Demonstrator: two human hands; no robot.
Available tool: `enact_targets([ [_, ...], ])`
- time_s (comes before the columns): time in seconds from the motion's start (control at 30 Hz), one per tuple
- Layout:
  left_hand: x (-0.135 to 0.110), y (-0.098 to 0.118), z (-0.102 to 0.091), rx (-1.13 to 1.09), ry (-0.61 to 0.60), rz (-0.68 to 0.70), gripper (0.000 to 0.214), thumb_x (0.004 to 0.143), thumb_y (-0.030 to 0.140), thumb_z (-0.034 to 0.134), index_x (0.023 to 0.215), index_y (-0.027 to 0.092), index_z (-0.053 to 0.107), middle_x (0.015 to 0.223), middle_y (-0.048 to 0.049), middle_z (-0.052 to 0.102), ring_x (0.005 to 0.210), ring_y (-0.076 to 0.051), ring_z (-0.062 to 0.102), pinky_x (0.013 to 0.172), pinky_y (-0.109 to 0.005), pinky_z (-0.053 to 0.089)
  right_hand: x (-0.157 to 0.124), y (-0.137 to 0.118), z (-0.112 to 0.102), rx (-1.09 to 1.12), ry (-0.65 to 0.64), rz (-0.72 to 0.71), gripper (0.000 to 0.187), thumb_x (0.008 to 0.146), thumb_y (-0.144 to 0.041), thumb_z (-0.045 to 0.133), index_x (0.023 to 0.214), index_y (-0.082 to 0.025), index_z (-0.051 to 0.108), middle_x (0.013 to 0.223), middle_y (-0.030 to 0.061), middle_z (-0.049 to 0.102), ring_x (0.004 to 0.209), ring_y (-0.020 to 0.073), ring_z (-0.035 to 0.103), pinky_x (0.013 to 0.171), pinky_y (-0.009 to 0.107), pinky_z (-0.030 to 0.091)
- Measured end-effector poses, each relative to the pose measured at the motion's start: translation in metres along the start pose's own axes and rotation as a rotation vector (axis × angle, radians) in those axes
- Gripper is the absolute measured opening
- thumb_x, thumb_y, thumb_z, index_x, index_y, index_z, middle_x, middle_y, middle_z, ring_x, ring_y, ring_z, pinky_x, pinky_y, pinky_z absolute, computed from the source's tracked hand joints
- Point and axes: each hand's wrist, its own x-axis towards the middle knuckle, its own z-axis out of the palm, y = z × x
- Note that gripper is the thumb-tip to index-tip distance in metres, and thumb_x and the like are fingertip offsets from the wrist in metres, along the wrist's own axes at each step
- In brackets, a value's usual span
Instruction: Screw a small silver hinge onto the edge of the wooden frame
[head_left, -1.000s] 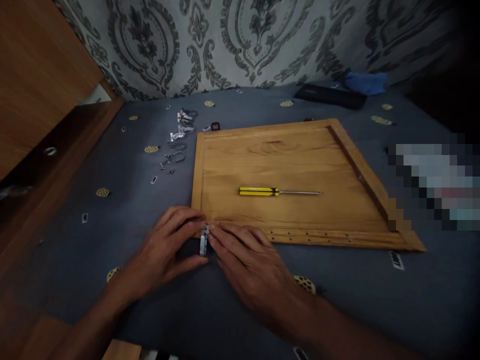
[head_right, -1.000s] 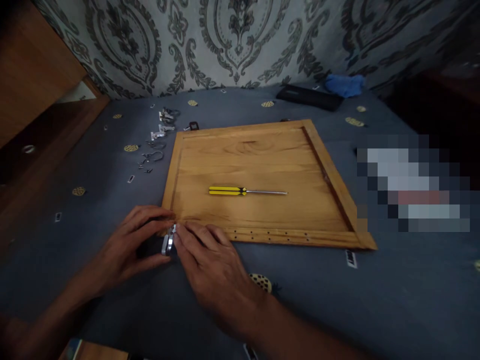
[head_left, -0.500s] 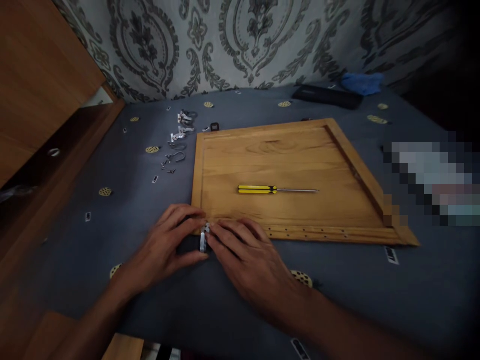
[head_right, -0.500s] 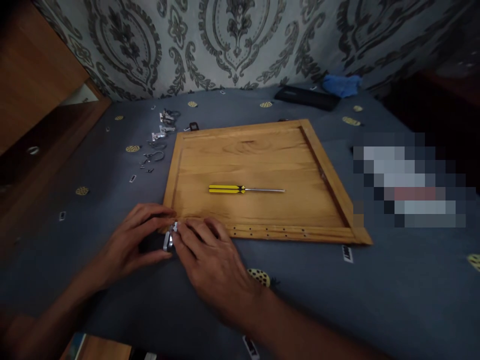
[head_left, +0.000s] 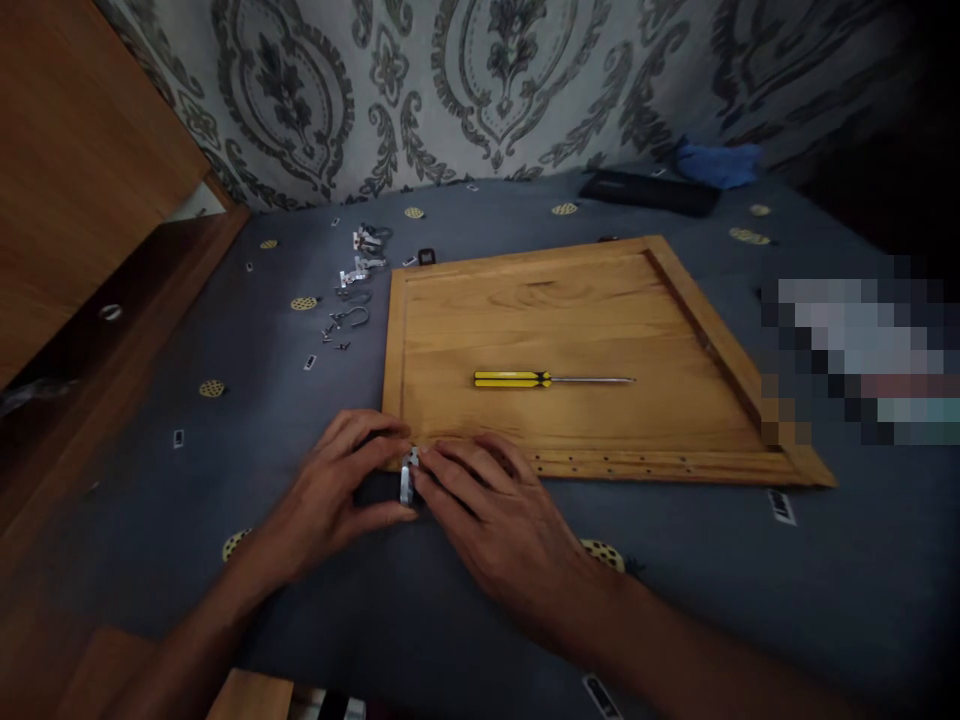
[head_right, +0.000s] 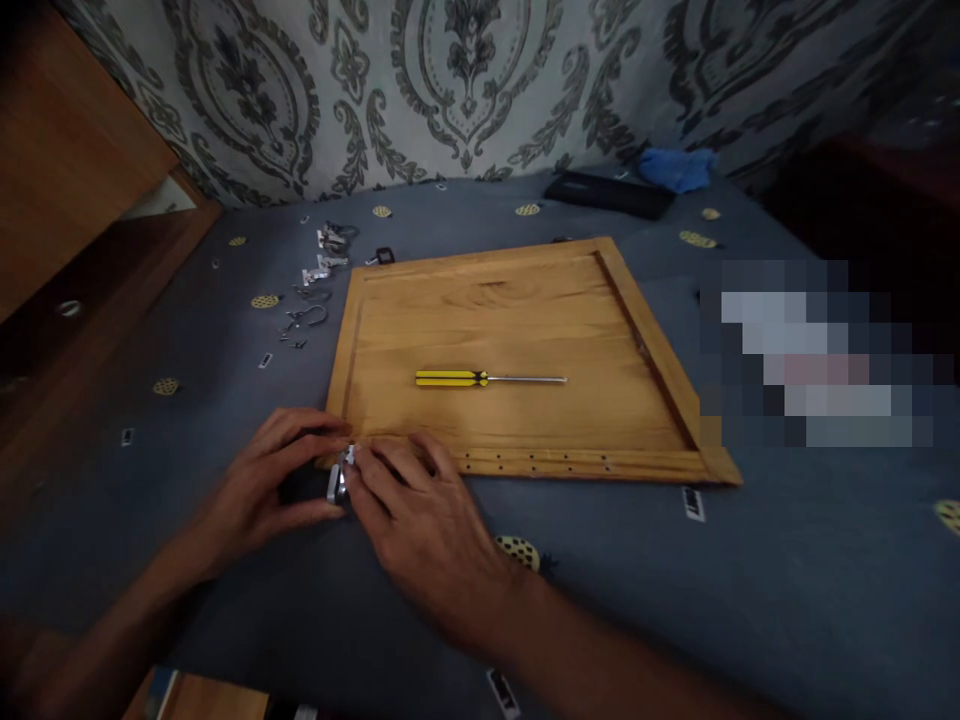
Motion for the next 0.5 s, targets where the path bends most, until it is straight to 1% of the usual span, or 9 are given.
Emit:
enact_targets([
  [0.13,0.0004,0.0003,0.0003,-0.018,0.010,-0.009,0.044,0.096,0.052,0.069,0.128,0.022,0.066,0.130,-0.0104,0.065,0.120,-0.027,0.060,0.102,-0.042,0.054,-0.0025,0.0002,0.0022,-0.007,-0.013,0.004,0.029,0.106,-0.016,0.049,0.126,-0.010,0.069,0.127,0.0120,0.074,0.121,0.0264,0.058,0.107,0.047,0.045],
  [0.3,0.0006,0.0006,-0.0004,-0.017,0.006,-0.012,0.044,0.095,0.052,0.070,0.127,0.021,0.067,0.130,-0.0108,0.065,0.119,-0.027,0.060,0.101,-0.043,0.054,-0.0016,-0.0001,0.0003,-0.020,-0.014,0.005,0.033,0.108,-0.014,0.042,0.124,-0.012,0.071,0.126,0.0106,0.075,0.122,0.0251,0.058,0.107,0.047,0.045],
  [0.5,0.0022,0.0013,-0.0018,-0.009,-0.003,0.002,0.041,0.096,0.051,0.070,0.124,0.021,0.067,0.129,-0.0109,0.065,0.118,-0.027,0.060,0.099,-0.042,0.054,0.0007,0.0000,-0.0023,-0.013,0.004,-0.003,0.036,0.110,-0.014,0.037,0.123,-0.010,0.071,0.125,0.0099,0.076,0.120,0.0255,0.059,0.105,0.047,0.046],
])
